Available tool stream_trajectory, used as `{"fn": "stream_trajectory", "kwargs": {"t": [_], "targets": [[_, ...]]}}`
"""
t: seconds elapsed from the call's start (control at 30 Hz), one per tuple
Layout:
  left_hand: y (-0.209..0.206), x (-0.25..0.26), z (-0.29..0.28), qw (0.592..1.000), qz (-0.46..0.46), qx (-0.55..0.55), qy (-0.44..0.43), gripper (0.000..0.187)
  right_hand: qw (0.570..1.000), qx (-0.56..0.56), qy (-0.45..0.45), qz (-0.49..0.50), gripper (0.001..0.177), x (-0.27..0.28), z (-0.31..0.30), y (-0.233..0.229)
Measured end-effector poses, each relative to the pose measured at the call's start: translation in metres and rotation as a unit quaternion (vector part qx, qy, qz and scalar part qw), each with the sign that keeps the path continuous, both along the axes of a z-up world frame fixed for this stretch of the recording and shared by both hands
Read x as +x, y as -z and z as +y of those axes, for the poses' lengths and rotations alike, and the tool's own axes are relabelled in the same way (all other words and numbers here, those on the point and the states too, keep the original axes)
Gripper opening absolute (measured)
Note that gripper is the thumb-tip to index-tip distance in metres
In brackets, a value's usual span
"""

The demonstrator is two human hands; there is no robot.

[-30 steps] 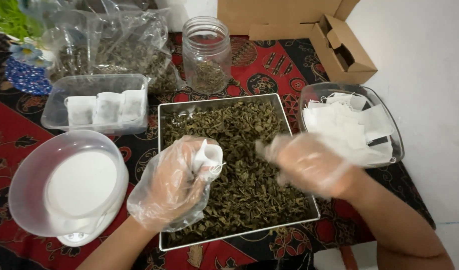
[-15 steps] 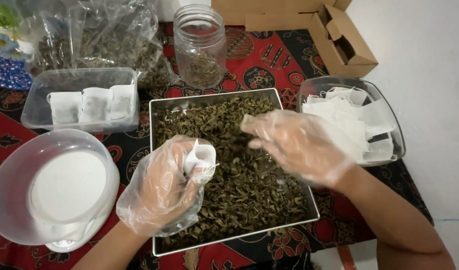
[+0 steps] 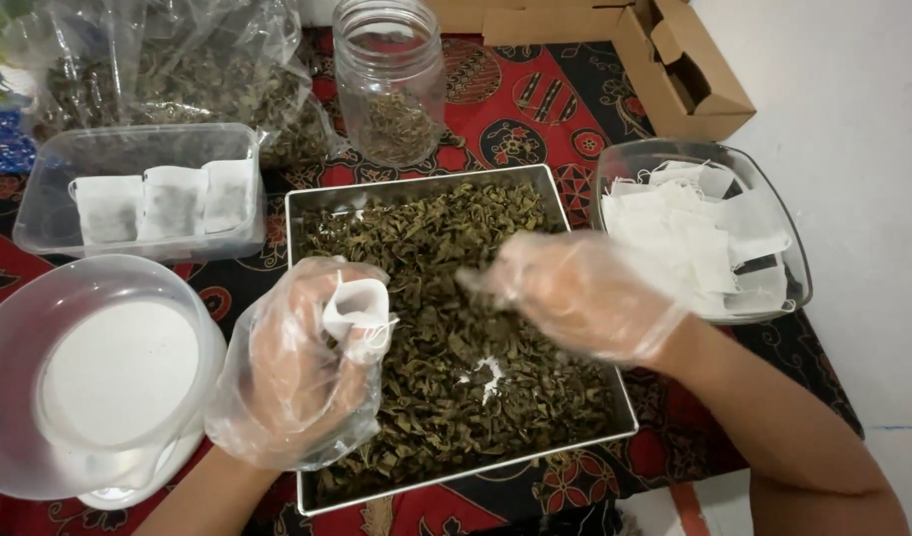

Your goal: Filling small filter bags with dried tea leaves from a tray, inserting a tag, and placing them on a scale.

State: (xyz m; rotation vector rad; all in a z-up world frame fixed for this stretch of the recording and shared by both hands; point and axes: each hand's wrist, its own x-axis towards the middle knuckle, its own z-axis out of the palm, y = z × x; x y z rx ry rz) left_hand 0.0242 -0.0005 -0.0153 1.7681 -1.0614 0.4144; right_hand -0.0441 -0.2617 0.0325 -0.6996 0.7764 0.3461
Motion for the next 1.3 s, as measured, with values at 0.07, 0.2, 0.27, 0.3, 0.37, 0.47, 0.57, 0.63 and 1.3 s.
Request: {"fn": "stream_trajectory", "kwargs": {"t": [0.07,0.2,0.27,0.3,0.37,0.47,0.57,0.63,1.3], "targets": [[0.006,-0.001,0.000,0.995,0.083,-0.044,0.040,0.036,0.866,-0.042,-0.253,-0.430,0.022,-0.009,-0.029,0.022],[0.000,-0.001,0.001,0.995,0.092,-0.025,0.026,0.037,0.742,-0.019,-0.192,-0.643,0.077,-0.031,-0.008,0.000],[-0.004,0.002,0.000,1.000,-0.001,0.003,0.009,0.039,0.767,-0.329,-0.245,-0.493,0.016,-0.040,-0.014,0.016],[-0.002,0.001,-0.001,1.000,0.000,0.004,0.010,0.039,0.768,-0.329,-0.244,-0.493,0.016,-0.037,0.003,0.000],[0.001,0.000,-0.003,0.999,0.041,-0.012,0.033,0.038,0.298,-0.633,-0.708,-0.092,0.067,-0.029,0.036,-0.034],[-0.001,0.001,-0.003,1.000,0.015,0.014,0.009,0.038,0.284,-0.627,-0.713,-0.131,0.034,-0.021,0.030,-0.014],[-0.002,0.002,-0.003,0.999,0.035,0.012,0.031,0.033,0.731,-0.345,-0.553,-0.204,0.021,-0.023,0.002,0.009],[-0.029,-0.001,-0.011,0.996,0.056,0.014,0.073,0.027,0.458,-0.581,-0.619,-0.264,0.028,-0.013,-0.007,0.015],[-0.029,0.004,-0.010,0.975,0.148,0.098,0.134,0.038,0.896,0.313,-0.205,-0.241,0.106,-0.050,-0.019,0.054]]}}
